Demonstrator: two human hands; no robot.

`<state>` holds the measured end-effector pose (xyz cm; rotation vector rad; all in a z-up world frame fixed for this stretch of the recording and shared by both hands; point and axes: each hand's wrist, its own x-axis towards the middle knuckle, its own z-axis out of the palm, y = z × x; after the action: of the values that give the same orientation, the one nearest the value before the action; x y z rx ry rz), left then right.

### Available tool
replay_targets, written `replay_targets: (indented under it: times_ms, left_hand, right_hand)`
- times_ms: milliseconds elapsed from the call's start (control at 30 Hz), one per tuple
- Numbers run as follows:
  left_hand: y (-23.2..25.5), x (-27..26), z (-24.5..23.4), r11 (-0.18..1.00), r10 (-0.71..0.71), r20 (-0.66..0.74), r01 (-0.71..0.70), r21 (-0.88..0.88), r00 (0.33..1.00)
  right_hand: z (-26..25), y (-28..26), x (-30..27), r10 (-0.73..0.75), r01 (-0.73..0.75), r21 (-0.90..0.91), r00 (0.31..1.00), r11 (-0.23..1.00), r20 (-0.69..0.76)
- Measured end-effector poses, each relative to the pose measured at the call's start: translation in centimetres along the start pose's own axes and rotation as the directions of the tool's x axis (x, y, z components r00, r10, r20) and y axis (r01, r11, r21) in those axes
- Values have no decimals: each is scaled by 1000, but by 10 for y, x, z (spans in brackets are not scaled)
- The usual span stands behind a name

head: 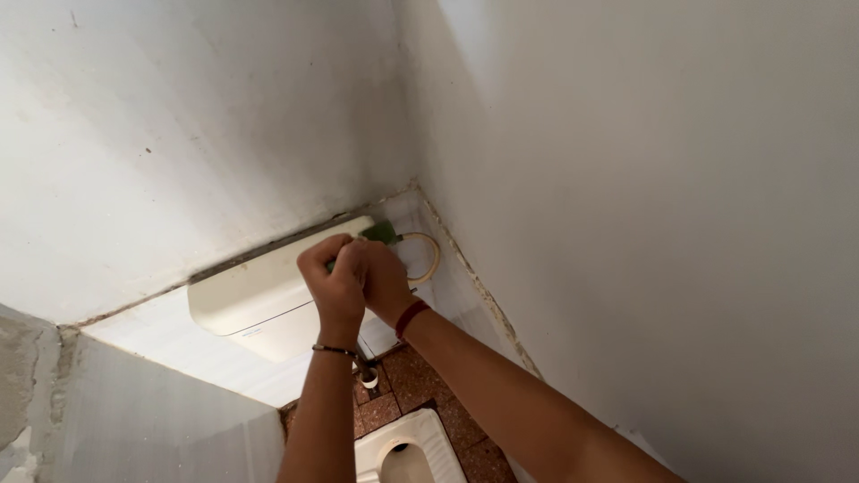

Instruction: The person scrubs the exterior of a white toilet cistern with a green brush, then pours water from a metal jug onto the cistern while continuing to scrub. The squat toilet bowl is visible but not cleaned in this clip.

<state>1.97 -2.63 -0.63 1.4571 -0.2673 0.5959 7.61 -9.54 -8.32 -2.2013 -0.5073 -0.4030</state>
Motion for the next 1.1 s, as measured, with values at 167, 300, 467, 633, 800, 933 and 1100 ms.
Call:
replay_targets:
  times_ms: [167, 300, 467, 633, 800, 933, 1100]
  left_hand:
    - [-10, 14, -1, 996, -30, 88, 22, 87, 996]
    - [-11, 12, 5, 995, 66, 98, -72, 64, 993]
    - [-11, 22, 19, 956, 39, 127, -74, 284, 991]
    - [-18, 16, 25, 925, 89, 164, -142, 353, 982]
    - [-22, 12, 25, 925, 129, 100, -156, 347, 987]
    - [-26, 15, 16, 934, 41, 122, -82, 349, 992]
    - [-29, 11, 12, 980, 45, 130, -69, 188, 991]
  right_hand:
    - [8, 20, 15, -187, 218, 235, 971, 947, -146]
    - [15, 40, 22, -24, 12, 184, 998, 983, 61]
    - [31, 64, 20, -153, 163, 25, 962, 986, -226]
    - [33, 91, 28, 40, -65, 419, 997, 906, 69]
    - [37, 81, 19, 41, -47, 157, 998, 986, 43]
    - [36, 70, 12, -102, 129, 147, 979, 981, -177]
    - [14, 61, 21, -116, 119, 256, 993, 959, -25]
